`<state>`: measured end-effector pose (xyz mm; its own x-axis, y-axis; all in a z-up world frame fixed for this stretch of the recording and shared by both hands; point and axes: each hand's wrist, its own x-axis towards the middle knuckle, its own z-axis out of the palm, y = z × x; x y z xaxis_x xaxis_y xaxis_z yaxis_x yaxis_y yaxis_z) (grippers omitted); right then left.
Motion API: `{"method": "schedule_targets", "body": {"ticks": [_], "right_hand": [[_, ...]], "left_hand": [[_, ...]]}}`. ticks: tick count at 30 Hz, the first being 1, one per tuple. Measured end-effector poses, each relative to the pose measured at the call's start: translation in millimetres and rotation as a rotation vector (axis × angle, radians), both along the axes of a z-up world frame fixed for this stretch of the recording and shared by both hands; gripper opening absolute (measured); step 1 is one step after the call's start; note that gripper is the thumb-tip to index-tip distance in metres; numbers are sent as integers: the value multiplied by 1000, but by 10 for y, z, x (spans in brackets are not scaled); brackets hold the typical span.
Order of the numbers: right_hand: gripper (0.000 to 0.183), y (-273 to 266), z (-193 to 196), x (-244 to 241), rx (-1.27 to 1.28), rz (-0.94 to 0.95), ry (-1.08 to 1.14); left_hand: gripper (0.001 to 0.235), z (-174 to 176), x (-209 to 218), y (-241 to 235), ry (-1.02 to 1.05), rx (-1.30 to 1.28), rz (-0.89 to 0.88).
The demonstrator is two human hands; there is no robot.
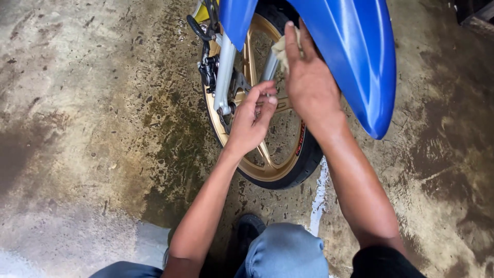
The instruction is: The person wipes the gold front wheel, blue fender, and brake caliper of a motorcycle using a cloth. They clean the spokes, rim, and surrounding areas thoroughly.
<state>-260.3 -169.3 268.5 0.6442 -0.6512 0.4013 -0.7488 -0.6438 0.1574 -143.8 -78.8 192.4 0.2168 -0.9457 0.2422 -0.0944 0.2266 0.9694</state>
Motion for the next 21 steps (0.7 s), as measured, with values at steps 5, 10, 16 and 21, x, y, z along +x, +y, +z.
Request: {"method": "schedule_targets", "body": {"ticks": [5, 10, 16, 21], "right_hand": [[54, 667, -258, -499, -295, 93, 129], [66, 873, -724, -1035, -138, 128, 35], [65, 360, -266, -327, -136, 75, 25], [61, 310, -146, -190, -238, -42, 152]], "left_hand": [[69, -174, -26, -304, -443, -185, 123], [65, -244, 213, -795, -724, -278, 210], [45, 194, 340, -897, -582, -479, 282], [49, 9, 194, -904, -389, -501, 273]]}}
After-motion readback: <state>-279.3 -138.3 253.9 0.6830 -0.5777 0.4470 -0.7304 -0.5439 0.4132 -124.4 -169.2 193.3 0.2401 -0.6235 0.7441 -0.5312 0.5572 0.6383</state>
